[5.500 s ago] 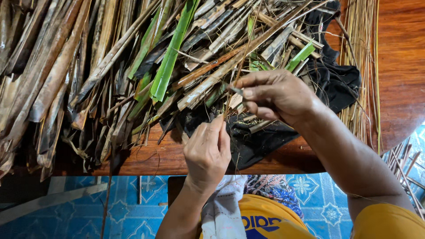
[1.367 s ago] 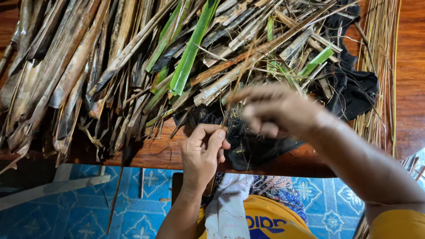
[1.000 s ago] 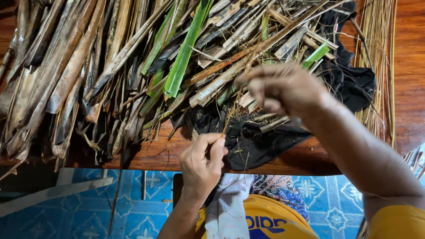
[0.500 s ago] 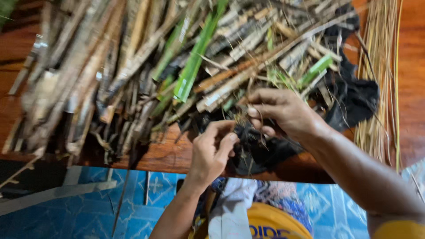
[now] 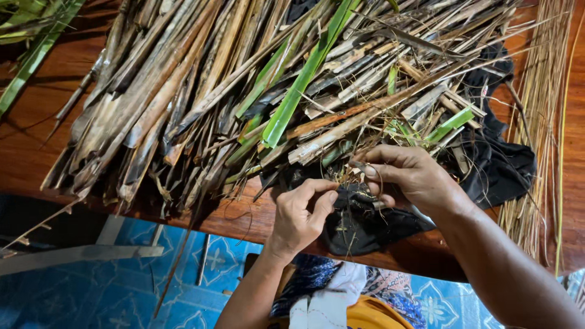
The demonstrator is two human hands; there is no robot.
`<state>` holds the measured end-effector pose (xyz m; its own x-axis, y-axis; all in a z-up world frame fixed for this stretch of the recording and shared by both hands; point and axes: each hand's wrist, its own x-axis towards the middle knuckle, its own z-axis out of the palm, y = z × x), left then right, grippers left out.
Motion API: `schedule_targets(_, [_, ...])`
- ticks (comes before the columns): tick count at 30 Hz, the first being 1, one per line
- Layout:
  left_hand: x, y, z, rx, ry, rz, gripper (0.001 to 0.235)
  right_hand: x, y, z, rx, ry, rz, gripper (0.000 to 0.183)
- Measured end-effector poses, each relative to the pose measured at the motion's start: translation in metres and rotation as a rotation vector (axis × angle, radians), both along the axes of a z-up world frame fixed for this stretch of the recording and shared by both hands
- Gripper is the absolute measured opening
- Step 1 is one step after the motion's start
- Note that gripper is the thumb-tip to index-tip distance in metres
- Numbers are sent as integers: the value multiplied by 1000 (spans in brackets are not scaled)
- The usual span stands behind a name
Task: The person strips dried palm leaves over a wooden table using a knife. They hold the leaves with one hand and use the knife to peel away the outer layers, separating the fibrous strands from the main stalk.
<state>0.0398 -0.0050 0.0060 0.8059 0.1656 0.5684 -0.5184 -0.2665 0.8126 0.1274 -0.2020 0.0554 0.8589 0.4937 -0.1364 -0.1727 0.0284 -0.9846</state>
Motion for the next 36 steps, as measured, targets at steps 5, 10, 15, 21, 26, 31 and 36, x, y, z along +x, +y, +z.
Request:
schedule_targets(5, [2,2,-1,39,-31,8,7,4,-2,-19,-10,14,-13,12])
schedule_targets(10, [2,4,2,113,-102,29,7,5,0,-22,-27,-8,-23,14])
schedule_targets(15, [4,5,2,144,-154,68,6,8,1,-28,-82,-53,-58,19])
schedule_targets(21, [10,4,-7,186,-231,89,6,1,6,-19,-251,-305,-71,18])
schedule_targets(26, [9,5,-5,176,-237,84,5,-3,11,-15,-302,-408,-95,19])
schedule_targets(31, [6,7,-4,170,-231,103,5,-9,17,-5,-430,-587,-113,18])
schedule_targets(36, [8,8,-12,104,-202,99,5,-16,18,-1,-452,-763,-119,20])
